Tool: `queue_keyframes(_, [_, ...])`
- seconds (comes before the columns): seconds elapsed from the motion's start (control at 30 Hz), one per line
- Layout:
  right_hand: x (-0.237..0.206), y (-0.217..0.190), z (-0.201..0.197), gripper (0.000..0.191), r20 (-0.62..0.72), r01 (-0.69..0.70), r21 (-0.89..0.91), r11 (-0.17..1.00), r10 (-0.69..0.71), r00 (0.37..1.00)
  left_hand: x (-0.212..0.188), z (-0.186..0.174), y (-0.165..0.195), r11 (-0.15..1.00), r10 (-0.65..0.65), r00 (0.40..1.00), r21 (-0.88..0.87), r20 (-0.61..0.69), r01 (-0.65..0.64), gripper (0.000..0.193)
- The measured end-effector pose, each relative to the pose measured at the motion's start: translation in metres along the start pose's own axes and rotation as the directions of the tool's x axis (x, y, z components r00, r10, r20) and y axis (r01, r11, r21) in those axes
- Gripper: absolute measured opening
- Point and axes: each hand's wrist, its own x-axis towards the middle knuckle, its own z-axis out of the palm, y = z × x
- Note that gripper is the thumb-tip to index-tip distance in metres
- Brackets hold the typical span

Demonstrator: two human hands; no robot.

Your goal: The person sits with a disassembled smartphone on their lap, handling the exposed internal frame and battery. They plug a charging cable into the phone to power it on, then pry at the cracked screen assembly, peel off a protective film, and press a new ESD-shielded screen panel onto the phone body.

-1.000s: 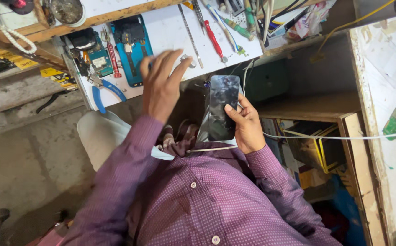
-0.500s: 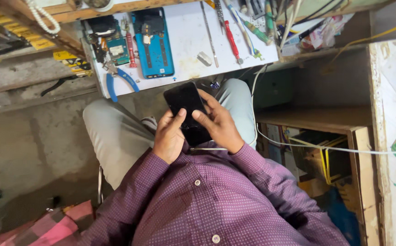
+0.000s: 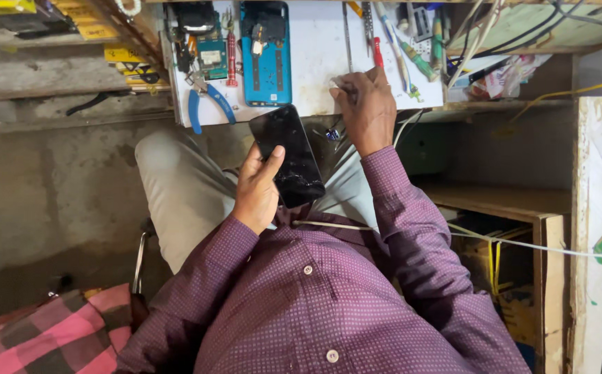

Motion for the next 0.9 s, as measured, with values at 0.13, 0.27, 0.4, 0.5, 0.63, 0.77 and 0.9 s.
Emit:
queue_keyframes(0.13, [-0.002, 0.004, -0.001, 0.022, 0.008, -0.053, 0.051, 0.997, 0.053, 0.999, -0.002, -0.001, -0.003, 1.000, -0.023, 1.000, 0.005, 0.020, 0.023, 0.033])
queue_keyframes(0.27, [-0.028, 0.008, -0.017, 0.018, 0.088, -0.247, 0.432, 0.867, 0.232, 0.969, -0.004, 0.004, -0.009, 0.996, -0.093, 0.994, -0.013, 0.061, 0.094, 0.033])
queue_keyframes(0.4, [-0.075, 0.025, -0.044, 0.025, 0.252, -0.432, 0.685, 0.586, 0.365, 0.896, -0.005, 0.015, -0.025, 0.964, -0.240, 0.963, -0.087, 0.126, 0.251, 0.041])
queue_keyframes(0.5, [-0.111, 0.037, -0.051, 0.016, 0.286, -0.501, 0.727, 0.469, 0.457, 0.842, -0.006, 0.020, -0.042, 0.939, -0.317, 0.933, -0.085, 0.171, 0.334, 0.046])
queue_keyframes(0.63, [-0.156, 0.041, -0.052, 0.011, 0.319, -0.569, 0.746, 0.346, 0.564, 0.762, -0.011, 0.019, -0.061, 0.902, -0.416, 0.887, -0.032, 0.198, 0.430, 0.045])
queue_keyframes(0.77, [-0.174, 0.034, -0.040, 0.013, 0.309, -0.575, 0.772, 0.271, 0.630, 0.713, -0.015, 0.011, -0.066, 0.902, -0.430, 0.881, 0.059, 0.199, 0.427, 0.046])
queue_keyframes(0.9, [-0.173, 0.026, -0.032, 0.015, 0.268, -0.529, 0.794, 0.300, 0.609, 0.747, -0.012, 0.006, -0.063, 0.895, -0.389, 0.913, 0.287, 0.126, 0.342, 0.040])
